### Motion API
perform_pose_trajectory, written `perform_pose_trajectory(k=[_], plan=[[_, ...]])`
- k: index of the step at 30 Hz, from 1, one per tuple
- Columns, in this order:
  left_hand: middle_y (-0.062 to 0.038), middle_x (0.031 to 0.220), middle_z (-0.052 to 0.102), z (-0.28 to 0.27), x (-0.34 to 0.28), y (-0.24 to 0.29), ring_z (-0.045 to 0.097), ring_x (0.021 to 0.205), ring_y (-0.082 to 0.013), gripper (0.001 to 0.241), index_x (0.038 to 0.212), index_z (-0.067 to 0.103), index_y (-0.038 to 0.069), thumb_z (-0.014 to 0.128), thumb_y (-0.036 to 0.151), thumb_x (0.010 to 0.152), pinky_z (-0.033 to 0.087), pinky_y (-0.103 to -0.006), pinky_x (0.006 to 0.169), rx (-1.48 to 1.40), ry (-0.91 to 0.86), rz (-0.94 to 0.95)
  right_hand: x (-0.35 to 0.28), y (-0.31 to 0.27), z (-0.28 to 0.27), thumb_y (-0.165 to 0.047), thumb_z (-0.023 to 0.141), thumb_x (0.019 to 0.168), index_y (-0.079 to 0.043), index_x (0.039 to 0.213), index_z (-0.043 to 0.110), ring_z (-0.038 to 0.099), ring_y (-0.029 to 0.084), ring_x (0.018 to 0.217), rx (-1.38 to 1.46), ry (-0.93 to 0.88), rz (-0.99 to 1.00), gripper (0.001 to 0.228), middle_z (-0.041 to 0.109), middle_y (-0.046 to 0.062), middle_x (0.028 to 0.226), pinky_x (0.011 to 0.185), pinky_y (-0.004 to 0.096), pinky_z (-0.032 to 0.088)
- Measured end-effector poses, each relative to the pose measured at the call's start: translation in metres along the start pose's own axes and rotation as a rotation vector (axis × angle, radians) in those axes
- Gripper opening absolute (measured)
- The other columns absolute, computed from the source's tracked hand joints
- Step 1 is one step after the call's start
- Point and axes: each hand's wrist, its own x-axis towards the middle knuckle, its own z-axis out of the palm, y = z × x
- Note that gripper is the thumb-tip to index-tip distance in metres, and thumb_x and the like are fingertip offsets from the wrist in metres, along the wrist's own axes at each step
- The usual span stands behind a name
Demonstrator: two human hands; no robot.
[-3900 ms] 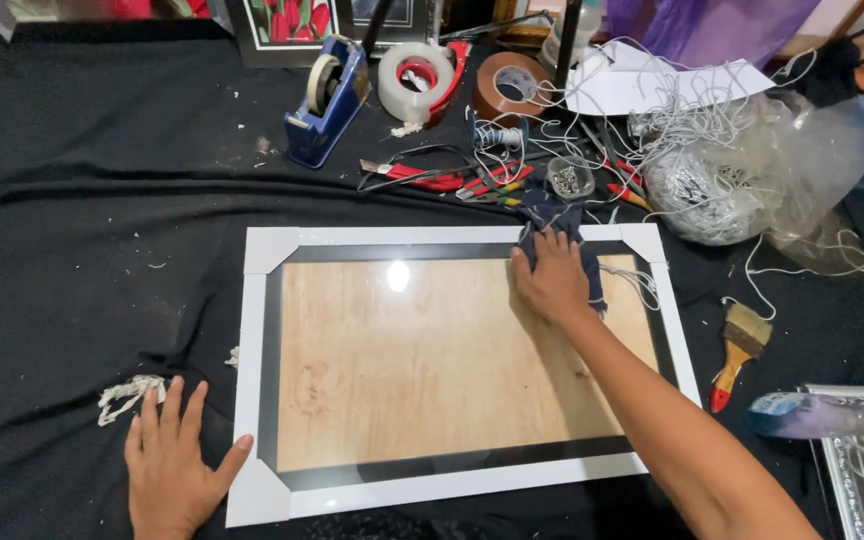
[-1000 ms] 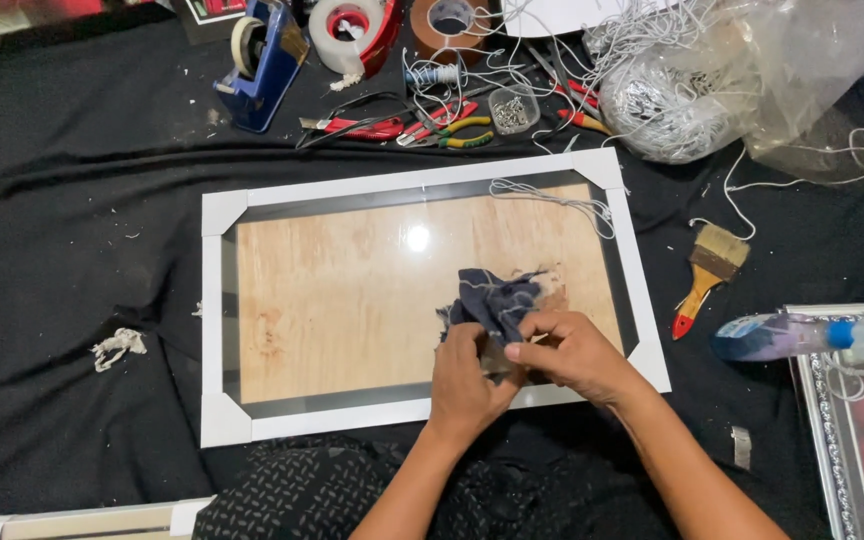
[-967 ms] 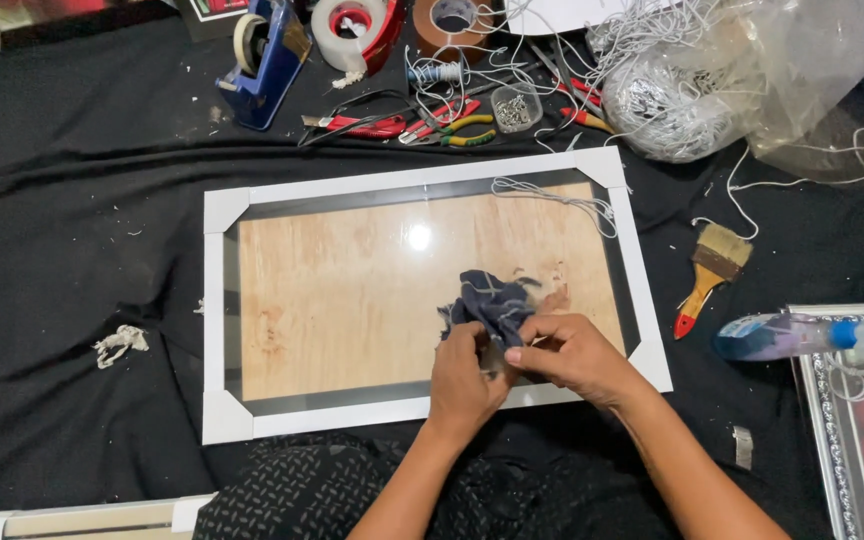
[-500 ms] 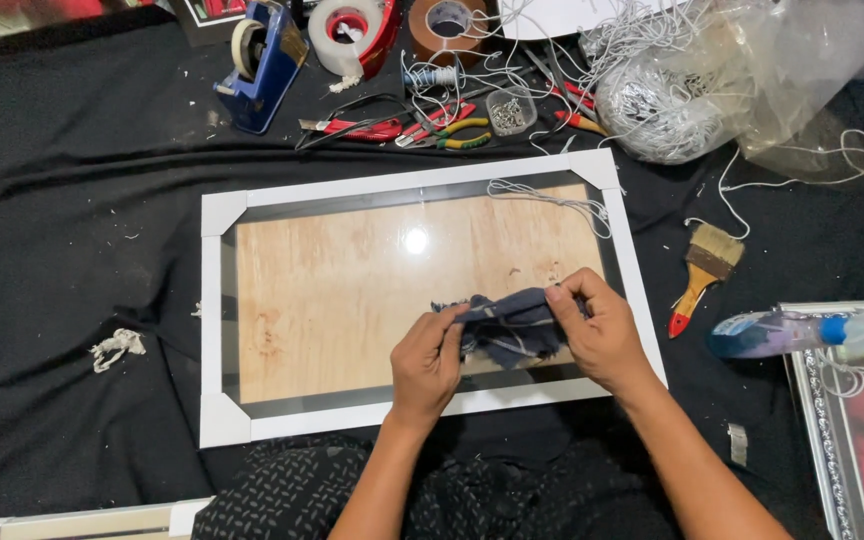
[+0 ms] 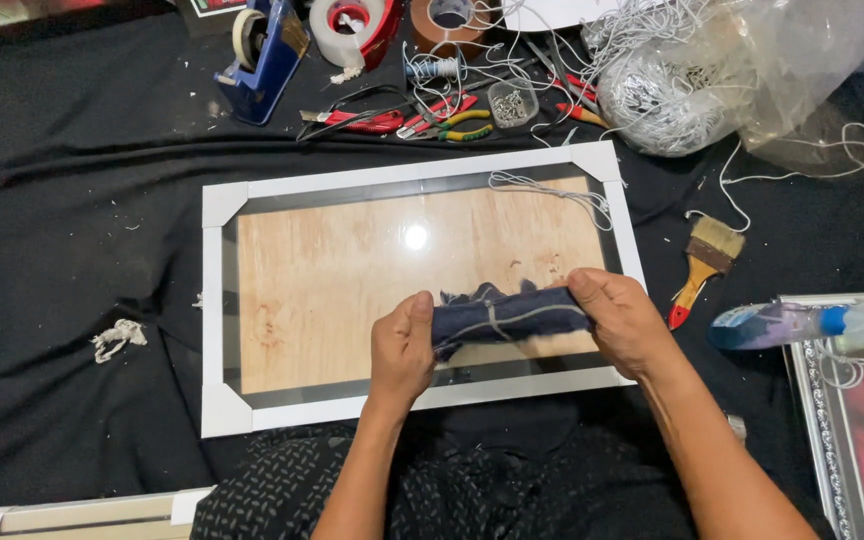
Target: The person wipes a rectangular picture frame on a workspace using a dark cloth, cleaning both the frame and the backing.
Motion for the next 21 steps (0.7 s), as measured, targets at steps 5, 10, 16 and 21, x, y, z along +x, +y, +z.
perform_pose_trajectory(k=[5, 10, 16, 21], plan=[[-0.016, 0.054, 0.061, -0.009, 0.005, 0.082, 0.051, 0.058, -0.0198, 0.058, 0.075, 0.06, 0.001, 0.099, 0.039, 0.056, 0.044, -0.0374, 0.048, 0.014, -0.225, -0.092, -0.006, -0.013, 0.002, -0.038, 0.067, 0.105, -0.001, 0.087, 0.065, 0.069, 0.023, 0.055, 0.209, 0.153, 0.283, 0.042, 0.066, 0.017, 0.067, 0.05, 0.036, 0.059], [-0.025, 0.115, 0.066, 0.009, -0.007, 0.072, 0.07, 0.096, -0.044, 0.11, 0.148, 0.049, 0.004, 0.082, 0.067, 0.065, 0.056, -0.0497, 0.075, 0.611, -0.316, 0.323, -0.008, -0.012, 0.003, -0.029, 0.068, 0.102, 0.002, 0.098, 0.067, 0.073, 0.026, 0.064, 0.225, 0.03, 0.34, 0.031, 0.072, 0.02, 0.078, 0.057, 0.041, 0.061], [-0.006, 0.105, 0.072, 0.048, -0.028, 0.021, 0.069, 0.095, -0.0265, 0.038, 0.132, 0.067, 0.013, 0.065, 0.031, 0.098, 0.051, -0.0361, 0.079, 0.407, -0.22, 0.532, -0.001, 0.033, -0.007, -0.017, 0.072, 0.095, 0.001, 0.089, 0.067, 0.07, 0.021, 0.067, 0.056, -0.197, 0.332, 0.02, 0.072, 0.015, 0.076, 0.058, 0.034, 0.059], [-0.001, 0.092, 0.078, 0.031, -0.015, 0.043, 0.073, 0.086, -0.019, 0.019, 0.107, 0.078, 0.017, 0.062, 0.01, 0.099, 0.057, -0.0338, 0.081, 0.008, -0.252, 0.203, -0.013, -0.023, 0.007, -0.011, 0.089, 0.071, 0.002, 0.11, 0.073, 0.057, 0.008, 0.058, -0.051, -0.295, 0.264, 0.045, 0.068, 0.008, 0.087, 0.052, 0.024, 0.053]])
